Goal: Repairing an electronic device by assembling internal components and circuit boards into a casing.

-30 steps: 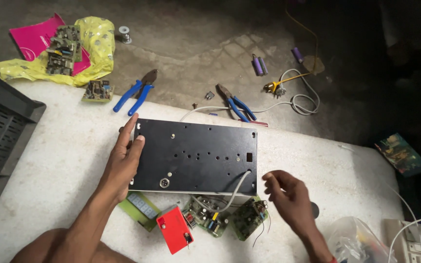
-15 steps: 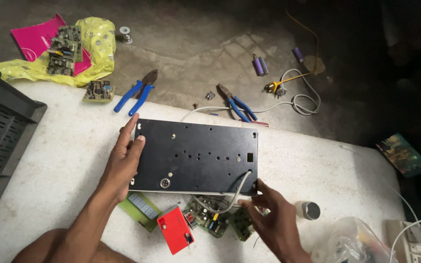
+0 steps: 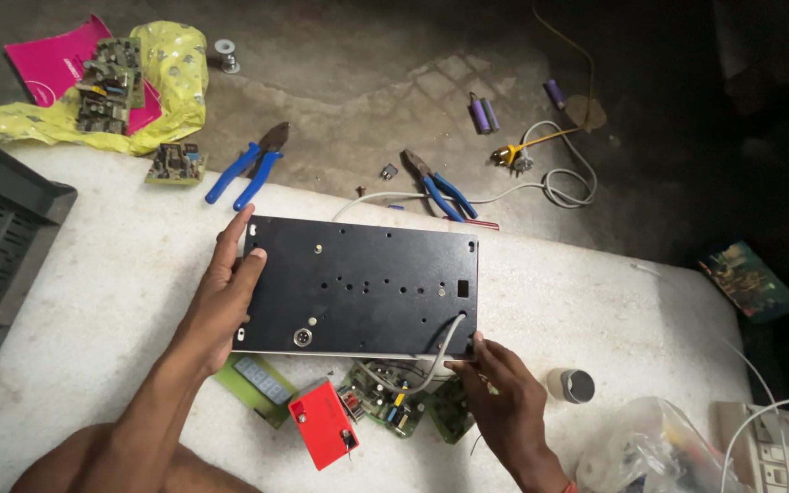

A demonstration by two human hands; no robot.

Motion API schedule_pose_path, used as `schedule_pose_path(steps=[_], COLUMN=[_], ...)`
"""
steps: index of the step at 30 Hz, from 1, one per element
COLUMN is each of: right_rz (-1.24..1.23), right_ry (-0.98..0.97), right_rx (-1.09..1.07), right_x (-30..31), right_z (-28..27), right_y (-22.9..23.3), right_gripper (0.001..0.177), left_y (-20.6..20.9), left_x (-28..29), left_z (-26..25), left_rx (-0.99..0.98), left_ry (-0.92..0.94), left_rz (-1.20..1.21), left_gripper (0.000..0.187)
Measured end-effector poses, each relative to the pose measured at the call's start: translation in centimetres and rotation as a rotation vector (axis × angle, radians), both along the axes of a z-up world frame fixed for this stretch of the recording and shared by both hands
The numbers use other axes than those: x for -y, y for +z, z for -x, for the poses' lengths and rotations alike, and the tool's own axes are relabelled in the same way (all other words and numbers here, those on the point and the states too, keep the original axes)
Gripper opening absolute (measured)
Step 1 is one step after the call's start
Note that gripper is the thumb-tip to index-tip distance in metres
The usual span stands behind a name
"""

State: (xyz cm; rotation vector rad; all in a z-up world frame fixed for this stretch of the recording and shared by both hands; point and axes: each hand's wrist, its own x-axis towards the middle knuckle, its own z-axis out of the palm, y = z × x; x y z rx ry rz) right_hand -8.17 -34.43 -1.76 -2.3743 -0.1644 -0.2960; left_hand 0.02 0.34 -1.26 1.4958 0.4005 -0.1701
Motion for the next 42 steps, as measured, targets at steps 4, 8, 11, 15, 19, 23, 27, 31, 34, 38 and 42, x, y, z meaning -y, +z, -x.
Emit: schedule_pose_path(steps=[4, 8, 11, 15, 19, 23, 27, 31, 34, 38, 42], right_rz=[0.103, 0.097, 0.045, 0.051, 0.109, 0.141, 0.091, 0.038, 0.009, 0.098, 0.099], right_ry=[0.045, 0.172, 0.249, 0.231, 0.152, 0.114, 0.134, 0.135, 0.136, 0.137, 0.09], right_rx=[0.034, 0.061, 0.051, 0.018, 0.019, 0.013, -0.042, -0.04, -0.029, 0.088, 0.102], right_x=[0.4, 0.8, 0.8, 0.7, -0.6, -0.9, -0.8, -0.8, -1.0, -1.3, -1.1], right_z=[0.0, 0.1, 0.2, 0.3, -0.2, -0.6, -0.6, -0.7, -0.6, -0.9, -0.6], right_y=[-0.3, -0.3, 0.0, -0.5, 1.0, 1.5, 1.5, 0.9, 1.2, 1.5, 0.9], right_gripper=[0.049, 0.05, 0.053, 0.049, 0.039, 0.034, 0.032, 0.028, 0.025, 0.028, 0.031], left_y=[1.1, 0.4, -0.8, 0.3, -0.1, -0.2, -0.8, 1.6, 4.4, 6.6, 8.0], left_x=[0.2, 0.0, -0.4, -0.3, -0.1, 0.0, 0.1, 1.8, 4.1, 8.1, 12.7], left_z=[-0.1, -0.2, -0.2, -0.3, -0.4, -0.6, -0.5, 0.3, 1.1, 0.6, -1.3], left_rx=[-0.038, -0.051, 0.015, -0.034, -0.076, 0.043, 0.169, 0.383, 0.488, 0.618, 0.619], left_ry=[0.0, -0.006, -0.024, -0.031, -0.015, -0.017, -0.028, -0.043, -0.158, -0.516, -0.854], left_rz=[0.018, 0.004, 0.014, -0.005, -0.037, -0.072, -0.241, -0.719, -1.043, -1.091, -1.196], left_gripper=[0.064, 0.064, 0.064, 0.066, 0.069, 0.067, 0.067, 0.074, 0.092, 0.129, 0.155])
